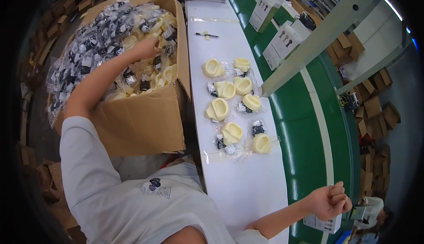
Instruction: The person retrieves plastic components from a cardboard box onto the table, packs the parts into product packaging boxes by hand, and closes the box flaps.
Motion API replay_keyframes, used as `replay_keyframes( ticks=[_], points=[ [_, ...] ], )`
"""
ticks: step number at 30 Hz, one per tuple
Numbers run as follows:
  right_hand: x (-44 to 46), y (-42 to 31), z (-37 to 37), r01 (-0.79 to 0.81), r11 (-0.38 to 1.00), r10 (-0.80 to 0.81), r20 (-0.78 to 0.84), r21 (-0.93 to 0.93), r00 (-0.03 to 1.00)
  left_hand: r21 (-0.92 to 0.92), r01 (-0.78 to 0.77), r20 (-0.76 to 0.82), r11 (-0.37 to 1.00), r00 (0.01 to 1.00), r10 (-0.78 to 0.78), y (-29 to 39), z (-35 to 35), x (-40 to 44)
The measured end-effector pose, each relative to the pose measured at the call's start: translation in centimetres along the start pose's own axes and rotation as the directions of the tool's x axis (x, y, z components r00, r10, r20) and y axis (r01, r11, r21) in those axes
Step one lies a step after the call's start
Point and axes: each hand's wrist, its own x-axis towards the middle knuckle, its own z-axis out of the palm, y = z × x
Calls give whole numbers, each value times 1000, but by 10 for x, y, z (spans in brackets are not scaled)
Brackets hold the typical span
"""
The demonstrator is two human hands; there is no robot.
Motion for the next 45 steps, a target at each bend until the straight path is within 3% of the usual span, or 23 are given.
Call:
replay_keyframes(
  ticks=[1, 2, 5, 10, 13, 17, 21, 25, 29, 34, 37, 38, 41, 45],
  points=[
    [1, -3, -1, 13, 999, -13, -4, -40, 1000, 136, 14, 16, 991, 1000, -17, 4, 1, 2],
    [2, -5, -3, 21, 999, -21, -5, -38, 1000, 134, 10, 9, 991, 1000, -12, 8, 1, 3],
    [8, -11, -7, -24, 998, 26, 30, -50, 999, 249, 221, 152, 943, 953, -263, 26, -3, -3],
    [6, -1, -11, -55, 987, 63, 45, -154, 997, 233, 305, 179, 924, 920, -348, 16, 5, 5],
    [3, -3, -4, 58, 961, 15, 260, -271, 966, 180, 339, 105, 923, 927, -361, 14, 6, 2],
    [7, 5, -12, 117, 936, 18, 377, -332, 926, 203, 343, 91, 917, 926, -366, 11, 2, 5],
    [16, 10, -21, 154, 917, 73, 534, -368, 842, 216, 256, 181, 942, 938, -296, -1, -9, 8],
    [18, 9, -21, 177, 912, 58, 545, -369, 836, 269, 195, 249, 943, 932, -264, -10, -14, 14],
    [23, 12, -27, 235, 879, 53, 575, -415, 817, 329, 211, 181, 921, 943, -280, -30, -11, 28],
    [21, 15, -27, 201, 890, 80, 575, -410, 814, 336, 197, 245, 921, 926, -287, -38, -32, 25],
    [20, 15, -26, 211, 880, 89, 585, -425, 806, 413, 119, 416, 903, 858, -303, -31, -40, 23],
    [20, 15, -26, 216, 881, 80, 583, -421, 808, 413, 120, 408, 903, 862, -301, -29, -43, 24],
    [20, 15, -27, 228, 863, 99, 592, -451, 800, 455, -34, 556, 890, 792, -254, -25, -38, 20],
    [20, 12, -26, 262, 853, 83, 612, -452, 787, 494, -128, 586, 860, 780, -220, -61, -4, 39]
  ],
)
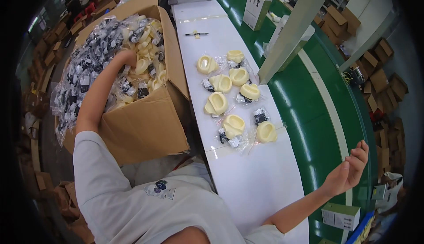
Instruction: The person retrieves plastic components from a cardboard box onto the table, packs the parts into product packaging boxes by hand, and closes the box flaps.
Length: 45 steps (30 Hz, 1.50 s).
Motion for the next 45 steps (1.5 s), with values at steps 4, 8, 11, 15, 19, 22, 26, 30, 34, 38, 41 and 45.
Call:
replay_keyframes(
  ticks=[4, 8, 11, 15, 19, 22, 26, 30, 34, 38, 41, 45],
  points=[
    [1, 2, 1, -10, 1000, 10, 2, 15, 1000, -124, -43, 85, 991, 995, 54, 8, -20, -29],
    [-1, 2, 1, -34, 998, 32, -30, -45, 999, -269, -151, 51, 951, 984, 170, 13, -31, -51],
    [-1, -1, 2, -51, 996, 48, -46, -67, 998, -282, -165, 117, 945, 972, 204, 26, -47, -68],
    [-1, 0, 1, -40, 997, 36, -66, -62, 997, -239, -195, 63, 951, 974, 216, 26, -37, -65],
    [-3, 11, 2, -110, 993, 106, -93, -44, 990, -148, -157, 45, 976, 985, 165, 28, -31, -48],
    [-7, 21, 5, -213, 977, 209, -131, -15, 969, -108, -130, 14, 986, 991, 133, 35, -26, -47],
    [-8, 28, -6, -334, 942, 334, -190, 35, 923, -100, -98, -50, 990, 994, 94, 47, -25, -56],
    [-5, 45, -8, -395, 914, 406, -241, 94, 881, -122, -74, -50, 990, 996, 68, 34, -27, -49],
    [-13, 45, -13, -501, 841, 540, -268, 203, 798, -211, -197, -256, 957, 956, 140, 23, -37, -66],
    [-7, 48, -16, -477, 851, 522, -251, 222, 815, -442, -413, -736, 796, 675, -59, 34, -99, -128],
    [-13, 45, 9, -473, 866, 494, -133, 164, 859, -571, -662, -820, 485, 446, -358, 82, -126, -192],
    [-10, 18, 53, -374, 921, 380, 44, -106, 924, -499, -787, -862, 363, 407, -302, 161, -132, -250]
  ],
)
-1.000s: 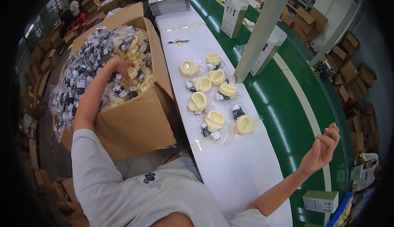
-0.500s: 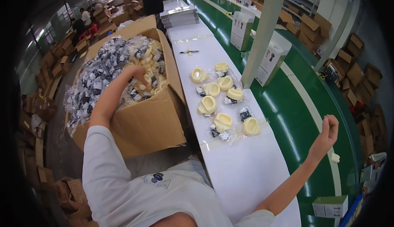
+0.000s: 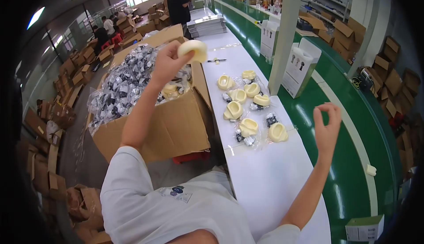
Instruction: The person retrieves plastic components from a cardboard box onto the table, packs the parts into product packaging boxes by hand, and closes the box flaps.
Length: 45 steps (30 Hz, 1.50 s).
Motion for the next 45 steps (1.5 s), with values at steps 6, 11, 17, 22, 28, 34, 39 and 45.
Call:
replay_keyframes(
  ticks=[6, 11, 17, 22, 28, 34, 39, 45],
  points=[
    [-14, -45, 14, 59, 997, -65, 166, 41, 984, -299, -74, 223, 951, 964, 145, 70, 97, -45],
    [-18, -62, 5, 59, 941, -111, 142, 332, 984, -559, 30, 335, 829, 923, 192, 107, 162, -59],
    [-18, -59, -5, -3, 892, 12, -17, 452, 1000, -706, 139, 393, 695, 892, 222, 134, 198, -61],
    [-9, -41, -14, -54, 914, 9, 114, 401, 993, -640, 117, 590, 760, 708, 388, 135, 191, -54],
    [-5, -26, -18, -151, 904, 113, 118, 400, 987, -643, 248, 607, 725, 742, 284, 102, 208, -40],
    [-7, -14, 0, -130, 761, 89, 96, 635, 991, -954, 220, 290, -205, 854, -432, 104, 241, 0],
    [-13, 12, 23, -64, 682, 72, 20, 729, 997, -850, 100, 367, -518, 816, -446, 138, 262, 5],
    [-9, 13, 20, 32, 737, 27, -77, 675, 997, -826, 496, 524, -268, 851, -43, 148, 276, -19]
  ],
)
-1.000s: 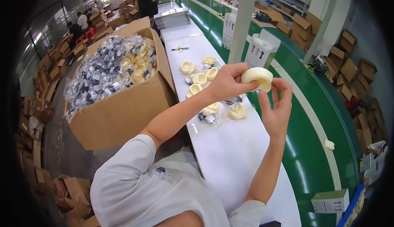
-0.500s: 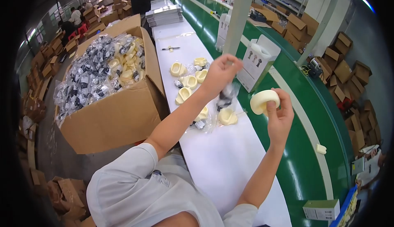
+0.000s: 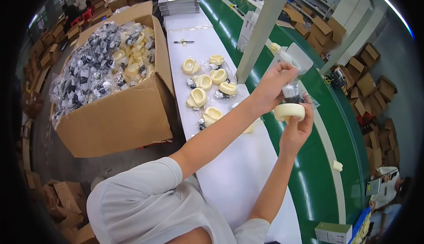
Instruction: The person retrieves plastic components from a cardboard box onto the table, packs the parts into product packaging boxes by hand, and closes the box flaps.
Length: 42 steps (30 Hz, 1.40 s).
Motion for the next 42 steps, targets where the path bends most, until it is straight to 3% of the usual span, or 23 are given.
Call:
replay_keyframes(
  ticks=[1, 4, 8, 13, 16, 17, 20, 23, 28, 29, 31, 32, 33, 35, 36, 38, 39, 40, 42],
  points=[
    [4, -1, -3, 2, 1000, -2, -3, 11, 1000, 1, -10, 1, 1000, 1000, 10, 0, -3, 0],
    [5, -4, -7, -13, 999, 14, -30, 38, 999, 281, 44, 159, 959, 983, -92, 0, -18, -6],
    [2, -6, -9, -71, 997, 73, -52, 42, 996, 314, 148, 93, 938, 978, -185, -6, -19, -15],
    [12, 0, -18, 89, 991, -87, 29, -102, 996, 429, 116, 144, 896, 970, -194, -4, -14, -23],
    [8, 5, -18, 137, 963, -128, 53, -232, 990, 687, -155, 248, 710, 968, -28, -16, -16, -24],
    [4, 8, -15, 82, 984, -87, -22, -160, 996, 692, -146, 244, 707, 969, -38, -21, -15, -25],
    [-6, 13, -2, -30, 999, 28, -148, -13, 989, 730, -266, 237, 630, 963, 131, -32, -4, -32],
    [-8, 5, 11, -5, 990, 40, -236, 144, 971, 604, -305, 217, 736, 952, 216, -43, 0, -33],
    [-3, -8, 14, -5, 963, 90, -305, 268, 948, 467, -401, 219, 788, 916, 336, -56, 4, -37],
    [-4, -8, 12, -32, 923, 160, -307, 383, 938, 465, -390, 221, 795, 920, 323, -59, 3, -39],
    [-2, -10, 8, -77, 804, 293, -281, 590, 914, 471, -509, 310, 721, 860, 405, -66, 0, -40],
    [-2, -9, 9, -76, 811, 294, -293, 579, 910, 467, -564, 352, 681, 825, 442, -71, -2, -41],
    [-2, -7, 12, -53, 866, 234, -309, 497, 922, 457, -550, 348, 700, 834, 428, -71, -4, -41],
    [-3, -5, 10, 20, 957, 83, -336, 290, 938, 598, -524, 374, 606, 852, 367, -72, -9, -35],
    [-2, -2, 7, 48, 967, 48, -363, 250, 931, 614, -534, 385, 581, 846, 370, -69, -8, -32],
    [0, 5, -2, 53, 997, -69, -356, -55, 932, 641, -516, 383, 568, 857, 346, -62, -3, -31],
    [4, 2, -10, 68, 994, -97, -376, -88, 922, 659, -483, 362, 576, 875, 320, -58, 0, -33],
    [7, -1, -17, 176, 939, -255, -256, -294, 932, 640, -482, 375, 598, 875, 305, -57, 2, -34],
    [11, -5, -27, 400, 688, -448, 80, -606, 891, 422, -223, 196, 879, 969, 152, -57, 4, -36]
  ],
)
